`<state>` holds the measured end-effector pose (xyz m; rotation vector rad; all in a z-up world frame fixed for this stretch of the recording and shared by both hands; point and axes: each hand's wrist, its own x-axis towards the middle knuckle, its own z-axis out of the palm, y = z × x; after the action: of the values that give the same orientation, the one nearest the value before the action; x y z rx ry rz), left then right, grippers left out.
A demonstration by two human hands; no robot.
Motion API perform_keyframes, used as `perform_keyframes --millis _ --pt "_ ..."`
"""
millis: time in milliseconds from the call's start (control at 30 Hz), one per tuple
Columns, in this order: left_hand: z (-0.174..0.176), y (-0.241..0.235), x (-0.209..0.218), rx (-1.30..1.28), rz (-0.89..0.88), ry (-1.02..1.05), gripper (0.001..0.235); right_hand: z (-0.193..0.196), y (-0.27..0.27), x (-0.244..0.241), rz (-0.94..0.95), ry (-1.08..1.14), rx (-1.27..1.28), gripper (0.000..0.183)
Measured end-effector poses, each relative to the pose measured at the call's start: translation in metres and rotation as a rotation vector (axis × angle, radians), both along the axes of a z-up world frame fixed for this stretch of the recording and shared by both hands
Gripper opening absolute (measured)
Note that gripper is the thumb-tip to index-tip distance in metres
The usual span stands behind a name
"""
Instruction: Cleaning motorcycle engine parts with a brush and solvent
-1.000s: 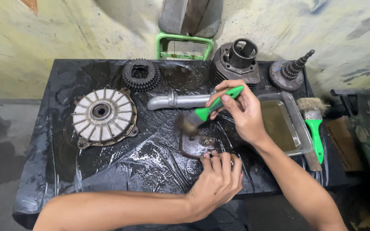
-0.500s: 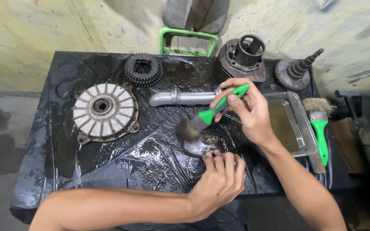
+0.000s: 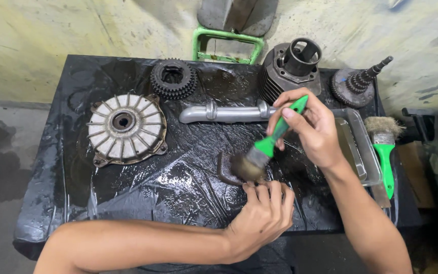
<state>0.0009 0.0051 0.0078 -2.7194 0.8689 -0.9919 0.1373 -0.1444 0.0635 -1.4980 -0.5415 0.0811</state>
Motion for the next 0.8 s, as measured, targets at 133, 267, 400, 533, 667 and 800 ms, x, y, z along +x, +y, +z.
perform_keyframes --millis 133,267,400,533,667,800 --pt "-0.001 -0.001 0.000 0.042 0.009 -0.012 0.030 0.006 -0.001 -0.001 -0.089 -0.052 -0.193 0.026" --pt "-0.003 -0.002 -0.002 0.033 0.002 -0.012 0.028 0.003 -0.004 -0.001 -0.114 -0.073 -0.125 0.027" --pt "-0.003 -0.002 -0.004 0.061 0.004 -0.013 0.029 0.002 0.003 -0.006 -0.202 -0.128 -0.153 0.030" --pt "-0.004 -0.003 -0.004 0.030 0.007 -0.008 0.032 0.005 0.003 -0.004 -0.054 -0.051 -0.080 0.028" --pt "-0.003 -0.003 -0.004 0.052 0.007 -0.011 0.034 0.002 0.002 -0.002 -0.136 -0.091 -0.140 0.030" --pt "-0.003 -0.003 -0.004 0.058 0.022 0.005 0.041 0.005 0.004 -0.003 -0.117 -0.081 -0.196 0.031"
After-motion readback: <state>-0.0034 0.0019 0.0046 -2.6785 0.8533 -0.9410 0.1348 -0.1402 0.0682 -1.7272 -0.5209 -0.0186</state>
